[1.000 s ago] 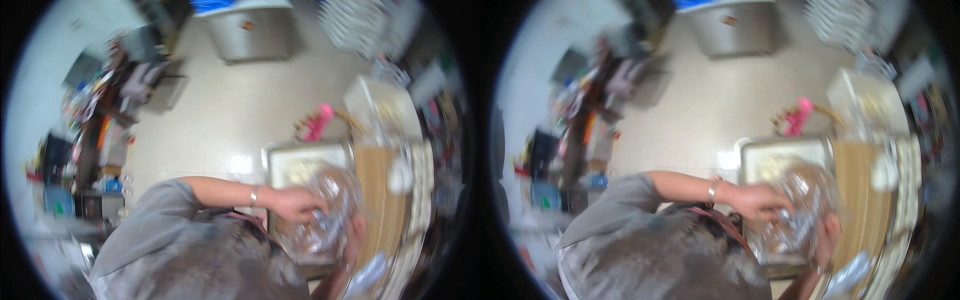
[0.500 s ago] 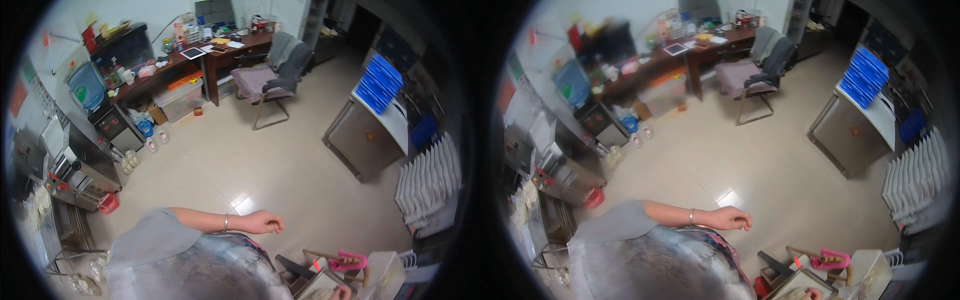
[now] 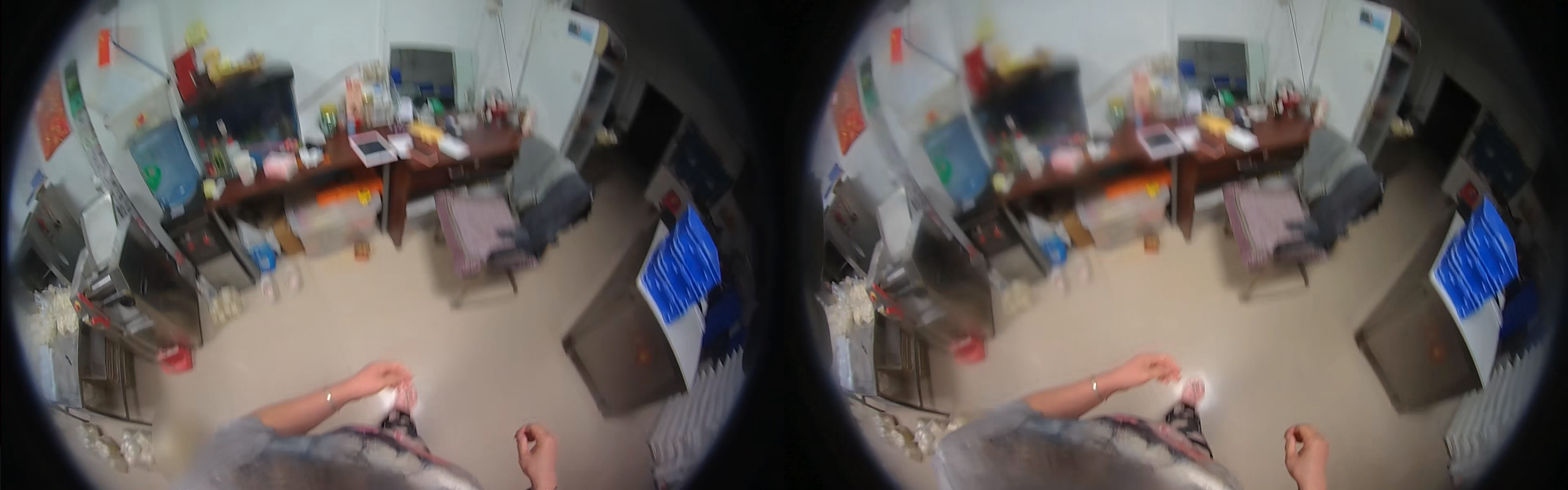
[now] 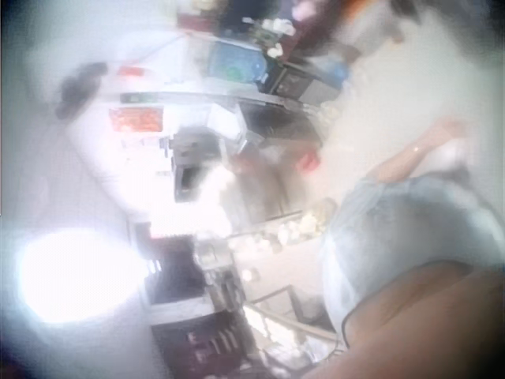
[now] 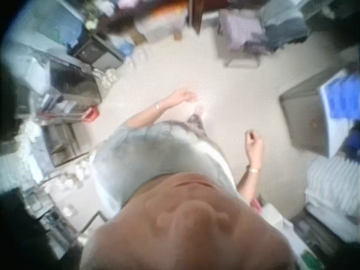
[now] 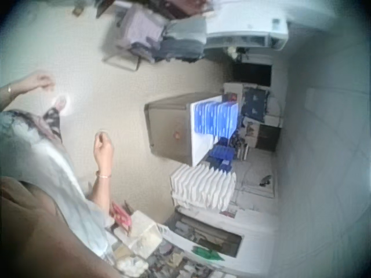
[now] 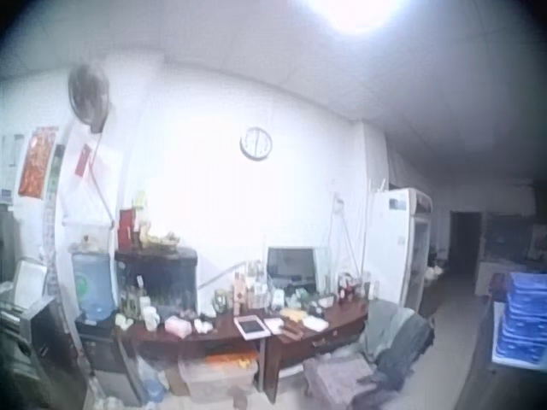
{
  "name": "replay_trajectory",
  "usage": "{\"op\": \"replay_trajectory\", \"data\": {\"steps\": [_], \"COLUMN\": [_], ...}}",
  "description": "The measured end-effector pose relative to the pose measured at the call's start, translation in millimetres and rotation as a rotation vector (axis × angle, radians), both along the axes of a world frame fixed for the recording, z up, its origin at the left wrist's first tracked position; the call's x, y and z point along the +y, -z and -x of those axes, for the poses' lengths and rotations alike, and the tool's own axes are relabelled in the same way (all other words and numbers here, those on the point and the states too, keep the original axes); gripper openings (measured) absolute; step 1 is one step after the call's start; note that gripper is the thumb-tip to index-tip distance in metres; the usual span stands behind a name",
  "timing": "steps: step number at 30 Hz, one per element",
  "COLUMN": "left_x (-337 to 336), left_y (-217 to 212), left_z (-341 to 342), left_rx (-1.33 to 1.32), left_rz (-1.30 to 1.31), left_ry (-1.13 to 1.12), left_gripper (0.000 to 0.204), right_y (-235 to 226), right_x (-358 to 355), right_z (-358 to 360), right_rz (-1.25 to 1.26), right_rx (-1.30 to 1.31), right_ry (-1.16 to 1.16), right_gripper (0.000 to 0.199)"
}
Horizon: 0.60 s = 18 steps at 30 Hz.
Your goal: The person packs round white buns into clear plastic bags, ties the bags, and places them on trays. The person also moves trays of buns and places some into a large metal cabinet.
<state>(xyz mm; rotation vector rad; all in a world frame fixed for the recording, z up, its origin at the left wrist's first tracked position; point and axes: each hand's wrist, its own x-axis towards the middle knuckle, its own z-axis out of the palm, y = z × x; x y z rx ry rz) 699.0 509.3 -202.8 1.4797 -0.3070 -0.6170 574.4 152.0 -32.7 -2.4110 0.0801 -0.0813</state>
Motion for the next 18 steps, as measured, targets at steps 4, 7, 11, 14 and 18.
{"op": "replay_trajectory", "data": {"steps": [4, 7, 11, 14, 18], "left_x": [122.5, 210.3, 267.4, 278.6, 292.6], "left_y": [85.2, 112.6, 120.9, 135.9, 178.7], "left_z": [-37.9, -37.2, -48.6, -77.3, -140.2], "left_rx": [0.085, 0.390, 0.697, 0.794, 0.831], "left_rz": [-0.768, -0.984, -0.917, -0.879, -0.852], "left_ry": [-0.346, -0.597, -0.781, -0.818, -0.756], "left_gripper": [0.033, 0.031, 0.028, 0.026, 0.024], "right_y": [-28.6, -51.7, -65.3, -62.4, -31.7], "right_x": [23.6, 58.7, 116.5, 158.9, 211.4], "right_z": [-161.7, -279.8, -406.0, -486.6, -577.2], "right_rz": [0.072, 0.011, -0.018, 0.027, 0.006], "right_rx": [0.125, 0.031, -0.156, -0.134, -0.090], "right_ry": [-0.193, -0.444, -0.740, -0.887, -0.943], "right_gripper": [0.020, 0.019, 0.019, 0.022, 0.017]}}
